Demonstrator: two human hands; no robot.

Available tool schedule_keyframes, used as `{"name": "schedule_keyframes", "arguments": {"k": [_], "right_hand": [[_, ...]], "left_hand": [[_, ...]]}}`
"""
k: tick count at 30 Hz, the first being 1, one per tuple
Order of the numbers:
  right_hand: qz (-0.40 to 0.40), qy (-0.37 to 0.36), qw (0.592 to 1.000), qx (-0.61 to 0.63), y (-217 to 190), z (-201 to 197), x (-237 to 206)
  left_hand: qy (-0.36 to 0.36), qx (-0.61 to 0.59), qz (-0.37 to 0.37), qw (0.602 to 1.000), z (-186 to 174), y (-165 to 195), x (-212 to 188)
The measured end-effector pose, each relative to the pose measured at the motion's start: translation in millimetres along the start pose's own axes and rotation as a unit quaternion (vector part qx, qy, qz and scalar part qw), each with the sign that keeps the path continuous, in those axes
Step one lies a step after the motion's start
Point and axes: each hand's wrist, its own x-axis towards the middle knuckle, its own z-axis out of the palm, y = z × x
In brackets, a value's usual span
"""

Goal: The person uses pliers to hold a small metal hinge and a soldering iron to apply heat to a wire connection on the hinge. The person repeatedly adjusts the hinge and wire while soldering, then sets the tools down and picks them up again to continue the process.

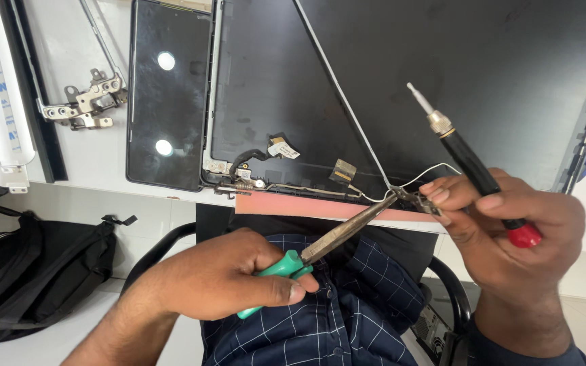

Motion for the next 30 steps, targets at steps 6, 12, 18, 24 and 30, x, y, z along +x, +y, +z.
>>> {"name": "schedule_keyframes", "arguments": {"k": [6, 12, 18, 24, 30], "right_hand": [[0.005, 0.099, 0.994, 0.047, 8.9, -1.6, -24.4], [-0.04, 0.217, 0.975, 0.026, 17.6, -22.3, -60.5], [-0.051, 0.237, 0.97, 0.006, 13.9, -21.4, -66.6], [-0.049, 0.238, 0.969, 0.047, 10.0, -4.7, -45.4], [-0.027, 0.187, 0.979, 0.074, 10.3, 5.8, -35.1]], "left_hand": [[0.027, 0.073, 0.03, 0.997, 0.5, 35.3, -15.6], [0.046, 0.031, -0.232, 0.971, 3.5, 2.6, -34.6], [-0.005, 0.046, -0.093, 0.995, -3.0, -61.3, -16.9], [0.031, 0.234, -0.198, 0.952, 6.6, -60.7, -21.2], [0.251, 0.452, 0.131, 0.846, 29.9, -40.8, -14.8]]}}
